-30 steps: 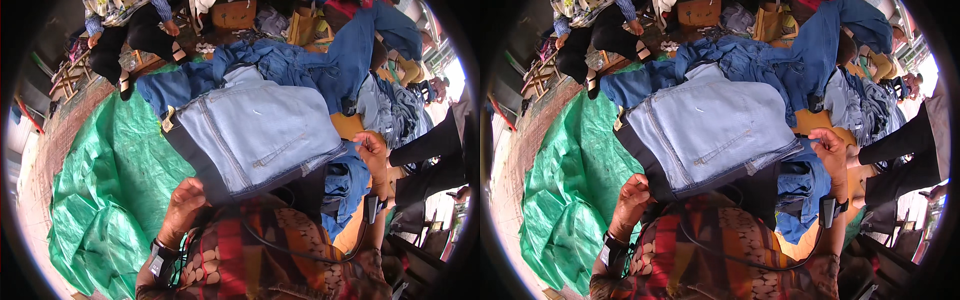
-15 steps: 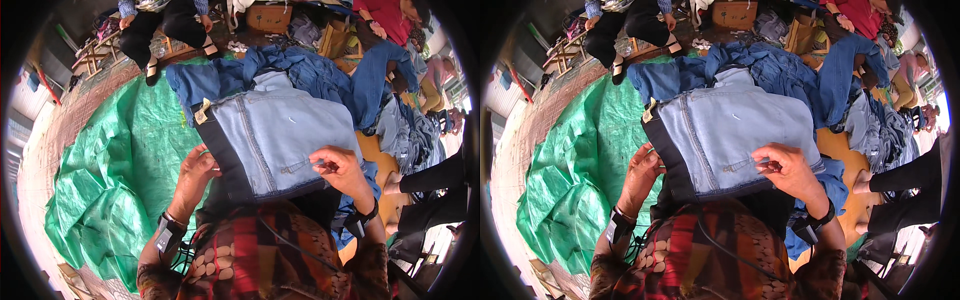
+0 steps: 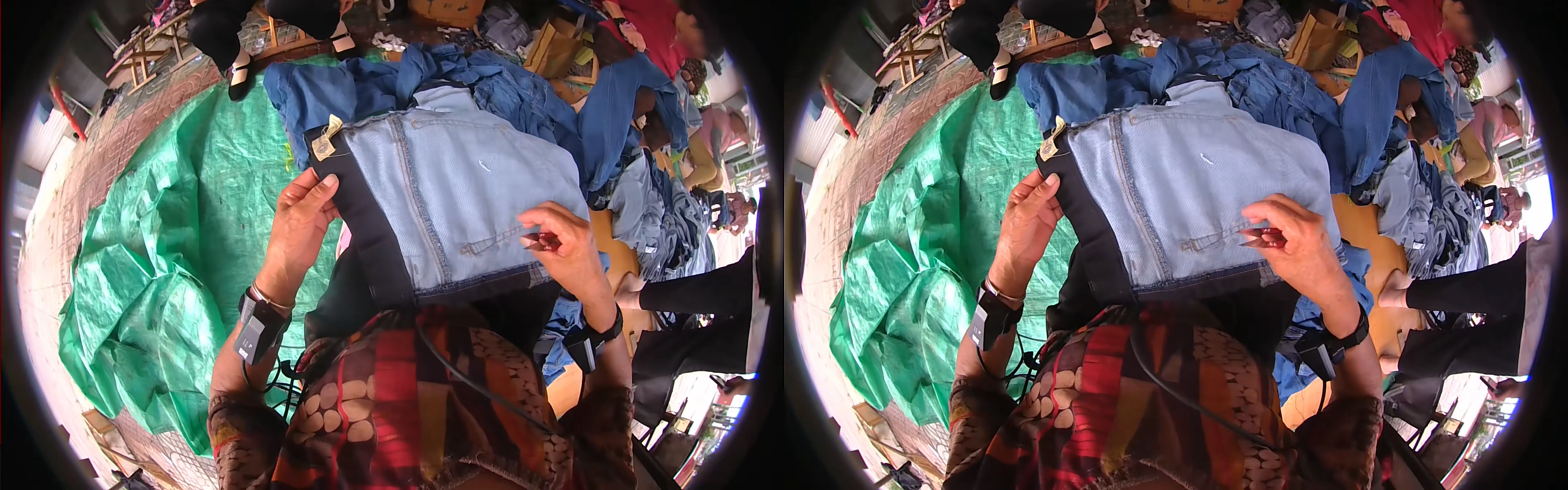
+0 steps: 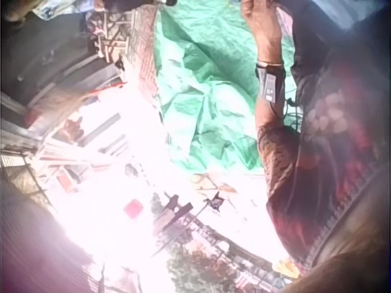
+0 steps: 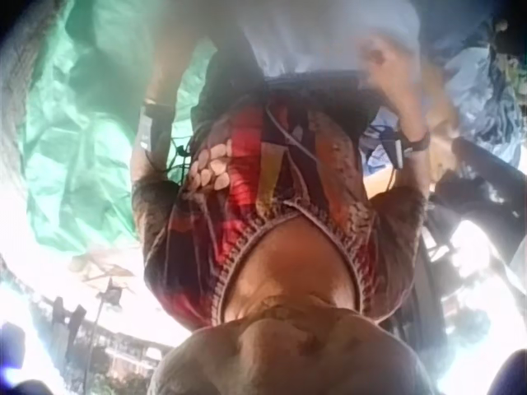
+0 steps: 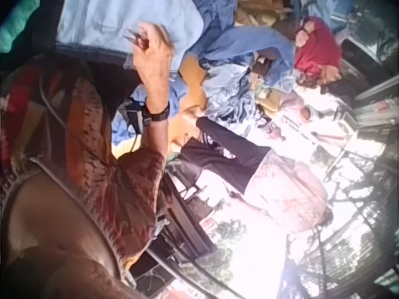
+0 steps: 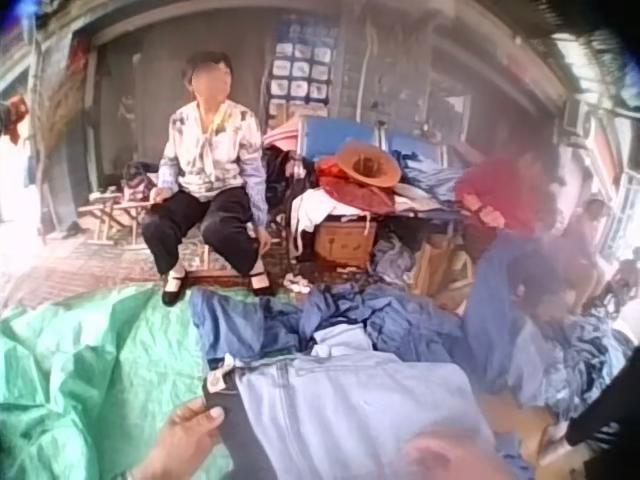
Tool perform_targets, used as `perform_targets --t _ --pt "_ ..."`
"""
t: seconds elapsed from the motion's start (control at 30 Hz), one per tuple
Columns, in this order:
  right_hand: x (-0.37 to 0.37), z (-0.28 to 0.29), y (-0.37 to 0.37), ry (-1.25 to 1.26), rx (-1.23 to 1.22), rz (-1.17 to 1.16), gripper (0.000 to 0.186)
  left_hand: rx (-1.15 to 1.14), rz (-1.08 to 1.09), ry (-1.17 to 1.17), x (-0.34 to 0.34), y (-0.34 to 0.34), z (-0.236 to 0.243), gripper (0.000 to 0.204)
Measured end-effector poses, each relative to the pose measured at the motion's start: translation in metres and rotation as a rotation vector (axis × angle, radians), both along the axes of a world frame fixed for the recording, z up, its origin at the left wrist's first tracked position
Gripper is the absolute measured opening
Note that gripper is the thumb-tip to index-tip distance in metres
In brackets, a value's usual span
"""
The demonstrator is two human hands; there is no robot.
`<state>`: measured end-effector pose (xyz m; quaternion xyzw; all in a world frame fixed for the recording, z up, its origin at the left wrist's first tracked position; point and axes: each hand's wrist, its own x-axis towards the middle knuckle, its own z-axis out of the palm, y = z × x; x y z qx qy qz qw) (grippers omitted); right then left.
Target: The recorder is using scissors to trim thread and tags from denim jeans in a workshop setting with other workers.
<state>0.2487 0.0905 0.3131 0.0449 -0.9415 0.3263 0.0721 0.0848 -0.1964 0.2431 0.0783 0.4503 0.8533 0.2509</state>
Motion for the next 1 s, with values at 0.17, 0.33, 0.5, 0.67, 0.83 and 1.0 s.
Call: perform_targets --t 0.17,0.33,0.5,0.67,0.83,1.0 --pt "-0.005 0.007 0.053 0.135 0.043 -0.367 0.026 0.007 0.023 -0.012 -0.002 -0.007 -0.006 0.022" --pt "0.001 -0.030 0.137 -0.045 -0.174 -0.552 0.026 -0.030 0.000 0.042 0.005 0.012 0.005 0.018" --pt "-0.009 -0.054 0.170 -0.373 -0.453 -0.592 0.029 -0.125 0.103 0.086 0.003 -0.001 -0.004 0.023" --pt "-0.009 -0.078 0.195 -0.177 -0.525 -0.602 0.031 -0.132 0.097 0.080 -0.005 0.005 0.000 0.020" --pt "-0.025 -0.103 0.209 -0.328 -0.592 -0.546 0.014 -0.073 0.038 -0.002 -0.013 0.003 0.010 0.021" --pt "-0.028 -0.053 0.266 0.045 -0.635 -0.667 0.009 -0.123 0.066 0.228 -0.055 -0.012 0.030 0.019"
